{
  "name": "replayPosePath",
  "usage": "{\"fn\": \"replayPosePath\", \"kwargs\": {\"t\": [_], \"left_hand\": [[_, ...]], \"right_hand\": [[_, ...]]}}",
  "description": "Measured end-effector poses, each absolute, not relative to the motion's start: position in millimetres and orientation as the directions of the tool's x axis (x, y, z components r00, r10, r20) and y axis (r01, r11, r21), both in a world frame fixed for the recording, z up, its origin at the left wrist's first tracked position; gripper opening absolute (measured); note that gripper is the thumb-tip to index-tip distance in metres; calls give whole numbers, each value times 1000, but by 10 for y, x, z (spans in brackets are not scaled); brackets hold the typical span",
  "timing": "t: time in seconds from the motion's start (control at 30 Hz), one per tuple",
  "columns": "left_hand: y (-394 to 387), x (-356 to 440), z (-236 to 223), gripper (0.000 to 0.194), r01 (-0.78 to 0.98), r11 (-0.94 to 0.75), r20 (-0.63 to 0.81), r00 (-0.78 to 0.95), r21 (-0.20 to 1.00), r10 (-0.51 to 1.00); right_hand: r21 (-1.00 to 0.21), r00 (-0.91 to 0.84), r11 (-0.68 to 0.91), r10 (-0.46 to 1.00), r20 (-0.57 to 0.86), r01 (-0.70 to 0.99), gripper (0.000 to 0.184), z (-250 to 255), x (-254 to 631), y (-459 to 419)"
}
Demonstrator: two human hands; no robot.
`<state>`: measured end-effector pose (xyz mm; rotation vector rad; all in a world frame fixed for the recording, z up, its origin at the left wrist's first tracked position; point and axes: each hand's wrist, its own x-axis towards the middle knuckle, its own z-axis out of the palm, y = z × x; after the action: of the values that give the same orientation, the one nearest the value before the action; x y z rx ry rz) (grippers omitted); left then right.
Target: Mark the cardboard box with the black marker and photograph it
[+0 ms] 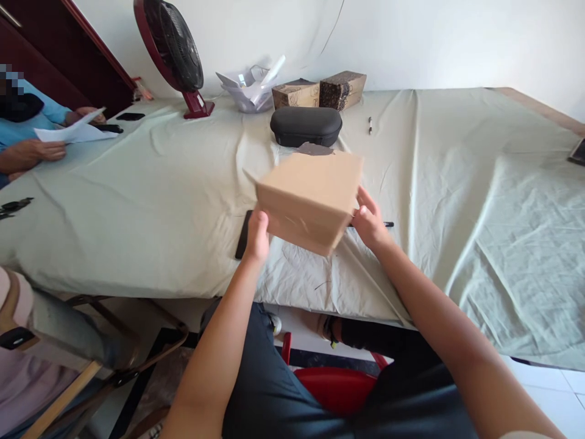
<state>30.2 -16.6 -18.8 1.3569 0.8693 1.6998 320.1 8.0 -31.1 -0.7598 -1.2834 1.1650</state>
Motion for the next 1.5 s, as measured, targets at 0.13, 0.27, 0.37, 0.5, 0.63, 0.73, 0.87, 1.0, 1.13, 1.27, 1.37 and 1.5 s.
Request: {"fn": "replayPosePath", "kwargs": {"t": [0.13,0.27,0.37,0.5,0.63,0.73,0.87,1.0,1.13,1.27,1.37,1.5], "left_hand": [[24,143,-185,49,8,-487,445,-422,873,790],[157,83,-258,36,-32,-402,365,-359,915,859],[180,107,-297,31,-69,-417,368,-355,906,859],[183,109,-304,27,-103,-394,336,-359,913,871],[190,82,-285,29,-123,-389,322,-368,913,872],[179,82,-250,36,-128,-429,357,-374,894,856],[150,79,-220,54,-64,-526,476,-344,848,809],[140,50,-254,76,-19,-576,560,-207,817,802],[136,34,-299,81,-75,-570,570,-25,819,822],[113,40,-283,94,35,-690,687,69,723,723],[83,52,-242,110,147,-765,756,119,627,643],[41,73,-200,106,258,-785,781,144,563,607]], "right_hand": [[-892,62,367,929,364,-265,42,-234,3294,68],[-887,63,389,920,386,-249,33,-167,3320,33],[-876,96,414,910,403,-246,26,-143,3336,44],[-877,114,437,899,422,-198,27,-152,3366,80],[-882,60,421,906,418,-212,30,-181,3370,90],[-881,15,410,908,418,-237,30,-201,3359,88],[-875,-1,430,897,442,-223,33,-213,3355,96],[-862,46,460,886,461,-215,46,-194,3392,124],[-842,86,503,864,496,-197,34,-174,3446,157],[-831,100,523,852,513,-192,29,-168,3451,155],[-838,110,514,858,502,-186,28,-169,3433,141],[-831,122,518,855,504,-203,28,-183,3427,136]]}}
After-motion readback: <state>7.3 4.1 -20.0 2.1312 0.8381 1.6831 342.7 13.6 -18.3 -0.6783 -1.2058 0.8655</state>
